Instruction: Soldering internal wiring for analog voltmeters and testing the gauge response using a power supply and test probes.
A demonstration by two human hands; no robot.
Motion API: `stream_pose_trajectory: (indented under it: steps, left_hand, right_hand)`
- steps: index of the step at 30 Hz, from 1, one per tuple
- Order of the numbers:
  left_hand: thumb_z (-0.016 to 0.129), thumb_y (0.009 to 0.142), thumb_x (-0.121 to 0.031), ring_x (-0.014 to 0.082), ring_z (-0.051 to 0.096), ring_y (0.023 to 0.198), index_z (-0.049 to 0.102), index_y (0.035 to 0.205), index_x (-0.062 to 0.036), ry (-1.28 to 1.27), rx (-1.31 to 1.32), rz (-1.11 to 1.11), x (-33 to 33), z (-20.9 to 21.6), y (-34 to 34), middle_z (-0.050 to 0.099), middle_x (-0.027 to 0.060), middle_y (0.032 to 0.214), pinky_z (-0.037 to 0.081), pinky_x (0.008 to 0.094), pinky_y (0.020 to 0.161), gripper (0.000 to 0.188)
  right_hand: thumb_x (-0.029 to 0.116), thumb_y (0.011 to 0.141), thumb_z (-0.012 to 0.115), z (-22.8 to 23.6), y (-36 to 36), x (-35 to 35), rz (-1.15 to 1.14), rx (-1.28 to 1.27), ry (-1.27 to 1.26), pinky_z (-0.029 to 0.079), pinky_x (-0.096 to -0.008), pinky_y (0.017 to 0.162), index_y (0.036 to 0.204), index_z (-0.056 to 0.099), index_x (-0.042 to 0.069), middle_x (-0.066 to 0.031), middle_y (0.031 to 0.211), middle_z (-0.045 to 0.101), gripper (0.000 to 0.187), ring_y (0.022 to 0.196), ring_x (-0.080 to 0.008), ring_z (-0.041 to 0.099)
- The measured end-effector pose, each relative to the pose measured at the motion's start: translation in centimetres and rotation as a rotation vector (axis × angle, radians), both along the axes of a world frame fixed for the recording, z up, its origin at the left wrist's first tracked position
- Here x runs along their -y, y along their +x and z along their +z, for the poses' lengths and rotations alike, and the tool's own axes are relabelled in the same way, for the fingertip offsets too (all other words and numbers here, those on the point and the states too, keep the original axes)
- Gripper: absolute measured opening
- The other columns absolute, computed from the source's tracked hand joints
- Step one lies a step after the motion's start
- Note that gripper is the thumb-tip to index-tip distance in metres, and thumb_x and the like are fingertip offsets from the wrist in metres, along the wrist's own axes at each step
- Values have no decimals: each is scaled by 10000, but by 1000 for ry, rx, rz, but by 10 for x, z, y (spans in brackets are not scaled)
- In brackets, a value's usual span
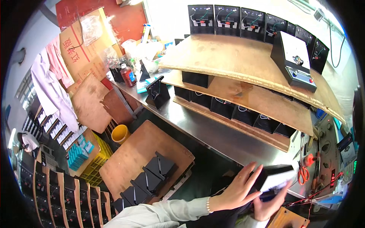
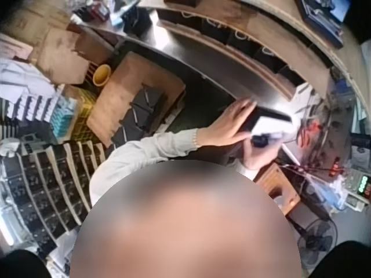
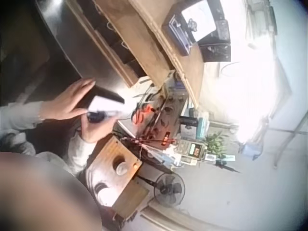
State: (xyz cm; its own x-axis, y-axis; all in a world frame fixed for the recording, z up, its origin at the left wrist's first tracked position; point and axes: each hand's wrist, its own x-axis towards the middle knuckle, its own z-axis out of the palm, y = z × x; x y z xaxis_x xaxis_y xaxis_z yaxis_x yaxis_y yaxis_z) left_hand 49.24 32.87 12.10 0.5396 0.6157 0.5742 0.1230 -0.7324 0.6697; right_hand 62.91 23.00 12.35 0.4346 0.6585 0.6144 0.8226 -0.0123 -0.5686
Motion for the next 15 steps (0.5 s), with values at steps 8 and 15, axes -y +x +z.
stream_pose_trajectory:
  steps: [8,15]
  left_hand:
    - [869,717,-207,418,444,1343,99,1587,-2,-102,-2,-113,-57,-7,33,374,287,1510,348,499,1118,1180]
    - [903,673,-262,387,577,1176,176,1595,-79,-197,-132,-236,-96,6,22,564,221,1333,450,469,991,1188]
  right_hand:
    - [166,678,870,-11,23,-10,42,-154,-3,378,-501,1108,1512,311,-51,-237,1545,376,1027,1369,-373,446]
    - [-25,728,833,6,-2,-1,-221,-330,50,546,-270,648,971,673,21,-91,960,629,294,776,-172,663]
